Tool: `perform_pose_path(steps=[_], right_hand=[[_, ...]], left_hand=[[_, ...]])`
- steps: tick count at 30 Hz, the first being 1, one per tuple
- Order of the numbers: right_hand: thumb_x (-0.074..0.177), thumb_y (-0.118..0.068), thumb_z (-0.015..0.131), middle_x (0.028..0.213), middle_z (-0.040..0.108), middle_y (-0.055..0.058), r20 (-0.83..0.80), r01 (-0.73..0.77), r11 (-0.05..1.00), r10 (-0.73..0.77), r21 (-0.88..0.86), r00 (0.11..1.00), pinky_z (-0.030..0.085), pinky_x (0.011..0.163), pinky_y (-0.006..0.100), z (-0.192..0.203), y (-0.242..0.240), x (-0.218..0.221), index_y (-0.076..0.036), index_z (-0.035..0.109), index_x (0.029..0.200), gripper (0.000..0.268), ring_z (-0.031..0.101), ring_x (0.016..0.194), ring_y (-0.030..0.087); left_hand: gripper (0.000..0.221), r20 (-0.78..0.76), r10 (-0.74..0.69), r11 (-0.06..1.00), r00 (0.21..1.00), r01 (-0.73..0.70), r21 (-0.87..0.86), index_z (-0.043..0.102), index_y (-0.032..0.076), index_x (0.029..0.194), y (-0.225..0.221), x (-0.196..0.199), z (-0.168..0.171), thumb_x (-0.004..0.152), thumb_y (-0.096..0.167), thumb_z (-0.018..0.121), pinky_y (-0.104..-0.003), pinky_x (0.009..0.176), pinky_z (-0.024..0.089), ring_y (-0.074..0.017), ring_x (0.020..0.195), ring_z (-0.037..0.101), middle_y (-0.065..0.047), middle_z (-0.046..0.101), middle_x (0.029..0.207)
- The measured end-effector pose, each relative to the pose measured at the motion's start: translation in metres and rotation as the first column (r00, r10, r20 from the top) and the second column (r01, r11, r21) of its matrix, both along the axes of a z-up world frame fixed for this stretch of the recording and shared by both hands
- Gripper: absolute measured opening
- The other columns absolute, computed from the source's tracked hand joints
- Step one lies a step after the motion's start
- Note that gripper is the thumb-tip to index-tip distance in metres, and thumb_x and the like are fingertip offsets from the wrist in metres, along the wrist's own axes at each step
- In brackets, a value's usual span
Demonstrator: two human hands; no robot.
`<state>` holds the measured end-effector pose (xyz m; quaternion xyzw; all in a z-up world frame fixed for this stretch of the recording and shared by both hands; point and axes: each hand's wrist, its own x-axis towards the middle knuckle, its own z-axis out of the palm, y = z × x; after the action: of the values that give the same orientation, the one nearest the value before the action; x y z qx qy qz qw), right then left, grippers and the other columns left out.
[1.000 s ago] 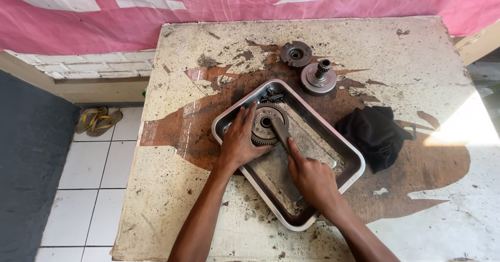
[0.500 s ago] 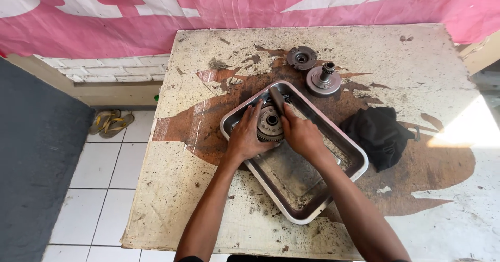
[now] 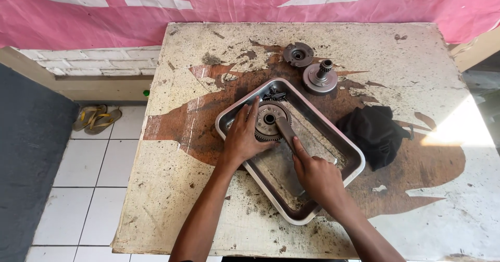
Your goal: Scrubbing a metal gear with a brush in a metal tray.
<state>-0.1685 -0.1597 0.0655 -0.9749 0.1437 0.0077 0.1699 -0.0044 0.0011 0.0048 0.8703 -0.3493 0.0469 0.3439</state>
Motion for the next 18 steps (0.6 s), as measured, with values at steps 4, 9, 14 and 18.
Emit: perform_pose_path(steps=[4, 9, 14, 18], right_hand=[[0.100, -0.037, 0.044, 0.084, 0.074, 0.025, 0.012, -0.022, 0.998, 0.023, -0.057, 1.000, 0.060, 0.067, 0.059, -0.001, 0.002, 0.030, -0.031, 0.045, 0.152, 0.053, 0.072, 0.076, 0.051], [0.100, -0.045, 0.040, 0.089, 0.073, 0.026, -0.059, -0.034, 0.999, 0.035, 0.015, 0.998, 0.057, 0.079, 0.060, -0.017, -0.004, 0.086, -0.040, 0.038, 0.154, 0.054, 0.071, 0.087, 0.052], [0.101, -0.045, 0.039, 0.090, 0.074, 0.025, -0.055, 0.005, 1.000, -0.004, 0.008, 0.998, 0.058, 0.080, 0.058, -0.014, 0.002, 0.091, -0.041, 0.039, 0.154, 0.054, 0.071, 0.088, 0.051], [0.099, -0.045, 0.039, 0.093, 0.074, 0.025, -0.064, 0.029, 0.999, -0.026, 0.038, 0.998, 0.056, 0.082, 0.059, -0.017, 0.000, 0.067, -0.043, 0.037, 0.154, 0.055, 0.070, 0.089, 0.052]], left_hand=[[0.134, 0.042, 0.020, 1.000, 0.999, -0.019, -0.006, 0.021, 0.011, 0.163, -0.002, 0.005, -0.009, 0.057, 0.054, 0.091, -0.056, 0.110, 0.046, -0.0501, 0.135, 0.048, -0.029, 0.052, 0.134], [0.128, 0.020, 0.025, 1.000, 0.999, -0.024, -0.008, 0.023, 0.014, 0.163, -0.004, 0.005, -0.014, 0.061, 0.059, 0.086, -0.056, 0.109, 0.047, -0.0490, 0.136, 0.048, -0.028, 0.052, 0.136], [0.125, 0.006, 0.027, 1.000, 1.000, -0.027, -0.005, 0.022, 0.013, 0.164, -0.003, 0.002, -0.008, 0.064, 0.055, 0.085, -0.058, 0.108, 0.047, -0.0494, 0.137, 0.046, -0.028, 0.051, 0.136], [0.131, -0.006, 0.039, 0.999, 0.999, -0.039, -0.001, 0.019, 0.014, 0.164, -0.004, 0.003, -0.014, 0.060, 0.053, 0.088, -0.058, 0.109, 0.047, -0.0479, 0.139, 0.046, -0.027, 0.051, 0.139]])
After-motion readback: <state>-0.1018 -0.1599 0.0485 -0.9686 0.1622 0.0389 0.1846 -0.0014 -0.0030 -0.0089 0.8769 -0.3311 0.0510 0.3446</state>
